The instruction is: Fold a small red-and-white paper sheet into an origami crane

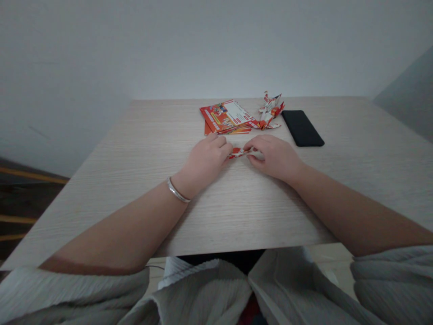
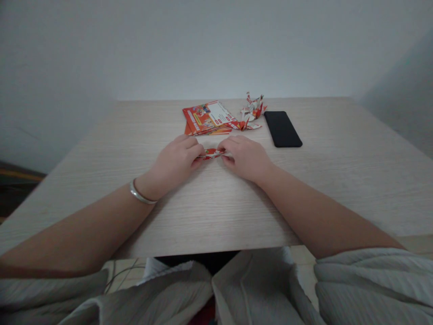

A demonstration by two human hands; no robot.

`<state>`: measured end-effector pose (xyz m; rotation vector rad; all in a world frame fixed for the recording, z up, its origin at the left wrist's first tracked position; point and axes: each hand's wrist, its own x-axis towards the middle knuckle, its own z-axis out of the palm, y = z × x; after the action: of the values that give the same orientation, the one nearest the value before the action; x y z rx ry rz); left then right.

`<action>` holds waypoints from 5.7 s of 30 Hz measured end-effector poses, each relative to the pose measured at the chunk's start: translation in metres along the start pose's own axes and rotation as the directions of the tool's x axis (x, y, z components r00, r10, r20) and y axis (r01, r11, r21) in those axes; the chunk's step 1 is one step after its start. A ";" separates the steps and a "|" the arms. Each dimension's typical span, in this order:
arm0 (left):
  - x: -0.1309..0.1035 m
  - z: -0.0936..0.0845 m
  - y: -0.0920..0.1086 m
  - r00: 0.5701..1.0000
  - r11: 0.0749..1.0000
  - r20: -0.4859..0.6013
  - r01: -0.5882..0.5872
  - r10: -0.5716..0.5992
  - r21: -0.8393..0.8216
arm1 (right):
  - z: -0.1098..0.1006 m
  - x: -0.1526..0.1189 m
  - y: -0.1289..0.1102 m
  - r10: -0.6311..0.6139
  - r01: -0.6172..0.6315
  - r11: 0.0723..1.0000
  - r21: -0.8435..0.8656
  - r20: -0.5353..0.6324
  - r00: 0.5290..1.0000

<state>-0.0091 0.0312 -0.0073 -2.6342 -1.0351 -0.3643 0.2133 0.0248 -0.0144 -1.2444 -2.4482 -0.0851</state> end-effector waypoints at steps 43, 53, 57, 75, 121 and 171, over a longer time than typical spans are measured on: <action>-0.003 0.000 0.007 0.993 0.991 0.084 -0.077 0.087 -0.108 | -0.002 0.004 -0.001 -0.113 0.120 0.992 -0.037 0.142 0.983; -0.002 0.000 0.011 0.995 0.972 0.092 0.044 -0.024 -0.230 | -0.006 0.003 -0.002 -0.107 0.123 0.988 -0.090 0.170 0.980; -0.005 0.002 0.012 0.986 0.899 0.079 0.168 -0.149 -0.405 | 0.001 0.003 -0.002 -0.017 0.018 1.000 -0.013 0.104 0.994; -0.001 0.004 0.003 0.935 0.773 0.171 0.353 -0.310 -0.527 | 0.010 0.005 0.005 0.263 -0.312 0.816 0.486 0.167 0.950; -0.006 0.004 0.002 0.986 0.904 0.038 -0.134 0.164 -0.406 | -0.006 0.006 -0.006 -0.082 0.134 0.969 -0.210 0.237 0.968; -0.002 -0.002 0.007 0.987 0.985 0.098 -0.119 0.131 -0.124 | 0.005 0.001 0.002 -0.074 0.064 0.993 0.098 0.104 0.992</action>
<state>-0.0055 0.0246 -0.0074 -2.8346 -0.8985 -0.2676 0.2123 0.0277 -0.0191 -1.1512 -2.5552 0.0792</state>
